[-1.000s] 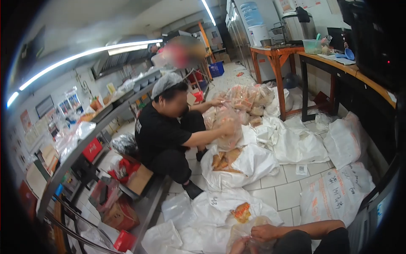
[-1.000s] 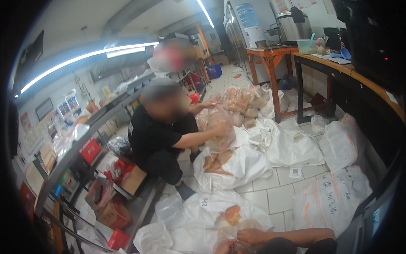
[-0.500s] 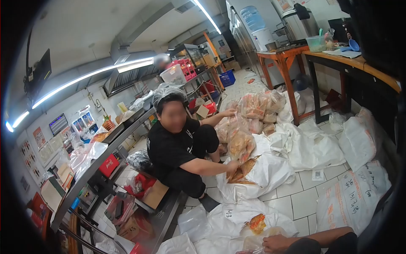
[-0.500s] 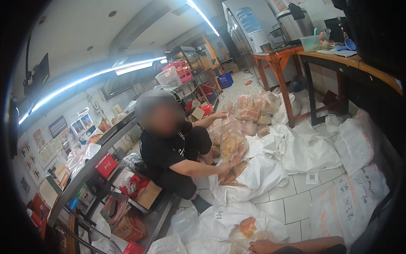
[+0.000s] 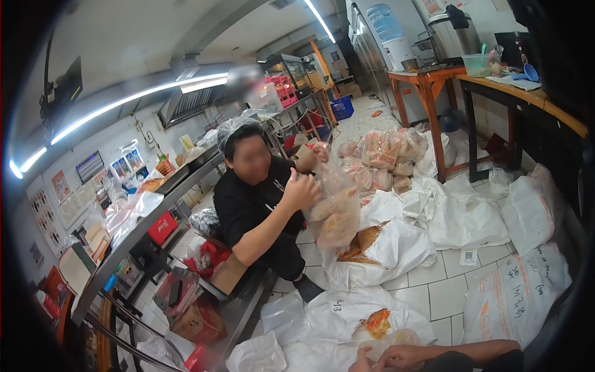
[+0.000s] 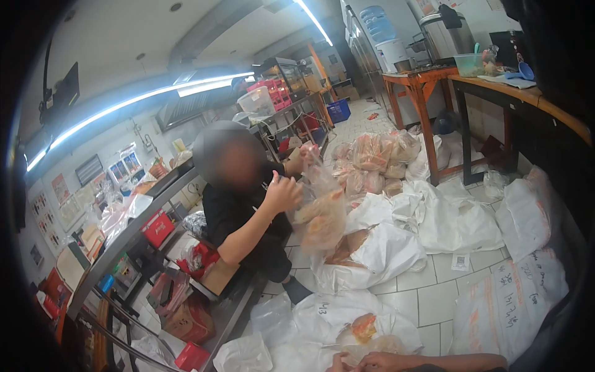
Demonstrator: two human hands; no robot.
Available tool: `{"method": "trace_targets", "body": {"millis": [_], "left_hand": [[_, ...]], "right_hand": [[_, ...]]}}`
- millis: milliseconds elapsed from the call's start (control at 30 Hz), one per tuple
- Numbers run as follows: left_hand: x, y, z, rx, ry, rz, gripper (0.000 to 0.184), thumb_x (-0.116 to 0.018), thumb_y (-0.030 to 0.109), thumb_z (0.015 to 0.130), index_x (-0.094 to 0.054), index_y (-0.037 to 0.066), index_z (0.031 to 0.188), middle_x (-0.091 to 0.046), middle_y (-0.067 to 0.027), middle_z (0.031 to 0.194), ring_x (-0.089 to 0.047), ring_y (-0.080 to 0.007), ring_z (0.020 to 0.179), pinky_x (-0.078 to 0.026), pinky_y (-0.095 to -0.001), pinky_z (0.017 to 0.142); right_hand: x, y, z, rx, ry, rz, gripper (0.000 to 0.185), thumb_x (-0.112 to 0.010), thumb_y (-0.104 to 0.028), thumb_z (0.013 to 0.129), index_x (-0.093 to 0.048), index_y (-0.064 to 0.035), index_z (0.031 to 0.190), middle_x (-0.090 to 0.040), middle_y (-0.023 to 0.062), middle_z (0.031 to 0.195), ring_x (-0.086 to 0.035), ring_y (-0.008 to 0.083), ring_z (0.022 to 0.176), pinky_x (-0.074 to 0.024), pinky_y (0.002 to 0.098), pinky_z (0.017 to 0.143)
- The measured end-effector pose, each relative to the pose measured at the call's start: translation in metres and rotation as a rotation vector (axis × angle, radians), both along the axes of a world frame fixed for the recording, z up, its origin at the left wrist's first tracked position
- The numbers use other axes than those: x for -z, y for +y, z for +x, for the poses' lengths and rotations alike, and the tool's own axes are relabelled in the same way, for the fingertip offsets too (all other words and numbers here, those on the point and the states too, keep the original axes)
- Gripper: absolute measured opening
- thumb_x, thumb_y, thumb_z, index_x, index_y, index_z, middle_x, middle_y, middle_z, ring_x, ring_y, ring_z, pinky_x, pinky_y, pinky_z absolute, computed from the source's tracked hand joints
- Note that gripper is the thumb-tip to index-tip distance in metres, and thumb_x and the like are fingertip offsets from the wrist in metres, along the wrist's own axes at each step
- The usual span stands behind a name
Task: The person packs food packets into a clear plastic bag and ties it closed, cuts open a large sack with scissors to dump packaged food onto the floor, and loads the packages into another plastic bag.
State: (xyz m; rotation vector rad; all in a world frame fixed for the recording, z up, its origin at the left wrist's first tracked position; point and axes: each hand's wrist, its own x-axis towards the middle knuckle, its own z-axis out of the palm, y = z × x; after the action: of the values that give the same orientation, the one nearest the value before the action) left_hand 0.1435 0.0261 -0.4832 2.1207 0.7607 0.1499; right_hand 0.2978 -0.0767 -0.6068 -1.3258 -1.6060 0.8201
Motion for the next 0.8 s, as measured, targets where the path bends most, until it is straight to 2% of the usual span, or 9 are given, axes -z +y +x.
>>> {"method": "trace_targets", "body": {"millis": [33, 133, 233, 467, 600, 633, 700, 733, 800], "left_hand": [[0.009, 0.002, 0.0, 0.028, -0.156, 0.043, 0.063, -0.067, 0.033, 0.085, -0.034, 0.002, 0.129, -0.06, -0.0235, 0.088, -0.061, -0.0384, 0.075, -0.048, -0.0426, 0.065], [-0.001, -0.008, 0.01, 0.045, -0.28, 0.037, 0.064, -0.068, 0.03, 0.084, -0.034, 0.003, 0.13, -0.059, -0.0207, 0.085, -0.06, -0.0341, 0.073, -0.048, -0.0402, 0.064], [-0.005, -0.018, 0.013, 0.006, -0.33, -0.011, 0.065, -0.07, 0.028, 0.082, -0.035, 0.004, 0.131, -0.057, -0.0179, 0.083, -0.058, -0.0298, 0.071, -0.047, -0.0379, 0.063], [-0.01, -0.023, 0.001, -0.095, -0.382, -0.122, 0.068, -0.074, 0.023, 0.079, -0.035, 0.007, 0.132, -0.054, -0.0115, 0.078, -0.055, -0.0197, 0.067, -0.046, -0.0324, 0.061], [-0.021, -0.013, 0.008, 0.014, -0.292, -0.063, 0.062, -0.073, 0.026, 0.08, -0.041, 0.007, 0.129, -0.055, -0.01, 0.071, -0.054, -0.02, 0.063, -0.044, -0.0335, 0.057], [-0.031, -0.012, 0.012, 0.077, -0.295, -0.043, 0.054, -0.072, 0.025, 0.08, -0.046, 0.004, 0.123, -0.056, -0.0112, 0.071, -0.055, -0.0223, 0.063, -0.045, -0.0354, 0.058], [-0.038, -0.002, 0.016, 0.213, -0.262, -0.002, 0.047, -0.068, 0.028, 0.083, -0.052, 0.003, 0.119, -0.061, -0.0104, 0.078, -0.06, -0.0229, 0.067, -0.048, -0.0344, 0.061], [-0.033, 0.005, 0.017, 0.282, -0.228, 0.024, 0.048, -0.067, 0.031, 0.086, -0.053, 0.003, 0.121, -0.065, -0.0086, 0.085, -0.064, -0.0212, 0.071, -0.051, -0.0316, 0.063], [-0.035, 0.015, 0.021, 0.277, -0.223, 0.027, 0.048, -0.068, 0.03, 0.085, -0.053, 0.002, 0.122, -0.064, -0.0071, 0.085, -0.063, -0.0171, 0.068, -0.049, -0.0292, 0.06]], "right_hand": [[-0.002, -0.002, 0.002, 0.003, -0.006, -0.007, 0.024, -0.061, -0.024, 0.088, -0.064, -0.0078, 0.105, -0.063, 0.0092, 0.104, -0.061, 0.0241, 0.096, -0.0481, 0.0346, 0.086], [-0.007, -0.001, -0.003, -0.012, 0.148, -0.035, 0.024, -0.061, -0.019, 0.088, -0.064, -0.006, 0.107, -0.064, 0.0103, 0.105, -0.06, 0.0217, 0.1, -0.0472, 0.0327, 0.087], [-0.008, -0.009, -0.007, -0.001, 0.388, -0.108, 0.02, -0.053, -0.009, 0.092, -0.062, -0.0018, 0.107, -0.064, 0.01, 0.1, -0.06, 0.0182, 0.092, -0.0487, 0.0366, 0.08], [0.007, -0.007, -0.006, 0.04, 0.129, -0.158, 0.022, -0.057, -0.015, 0.089, -0.063, -0.0042, 0.107, -0.064, 0.0108, 0.101, -0.06, 0.0204, 0.097, -0.0476, 0.0346, 0.084], [0.052, -0.001, -0.005, 0.072, -0.049, -0.266, 0.024, -0.059, -0.018, 0.088, -0.063, -0.0057, 0.107, -0.064, 0.0113, 0.102, -0.06, 0.0216, 0.099, -0.0469, 0.0335, 0.087], [0.053, -0.002, 0.003, 0.0, 0.062, -0.233, 0.024, -0.057, -0.016, 0.087, -0.061, -0.0051, 0.108, -0.063, 0.0126, 0.102, -0.06, 0.0225, 0.099, -0.0467, 0.0345, 0.087], [-0.032, 0.0, -0.011, 0.055, 0.087, 0.048, 0.019, -0.053, -0.024, 0.09, -0.058, -0.0061, 0.093, -0.058, 0.0117, 0.089, -0.059, 0.0313, 0.083, -0.0483, 0.0392, 0.073], [-0.04, -0.001, -0.004, 0.065, 0.0, -0.126, 0.018, -0.054, -0.019, 0.089, -0.059, -0.0076, 0.102, -0.061, 0.0132, 0.094, -0.06, 0.0314, 0.088, -0.047, 0.0386, 0.078], [-0.045, -0.001, 0.0, 0.074, 0.018, -0.07, 0.017, -0.058, -0.016, 0.088, -0.062, -0.0078, 0.103, -0.063, 0.0133, 0.095, -0.062, 0.0295, 0.09, -0.0475, 0.0362, 0.078]]}}
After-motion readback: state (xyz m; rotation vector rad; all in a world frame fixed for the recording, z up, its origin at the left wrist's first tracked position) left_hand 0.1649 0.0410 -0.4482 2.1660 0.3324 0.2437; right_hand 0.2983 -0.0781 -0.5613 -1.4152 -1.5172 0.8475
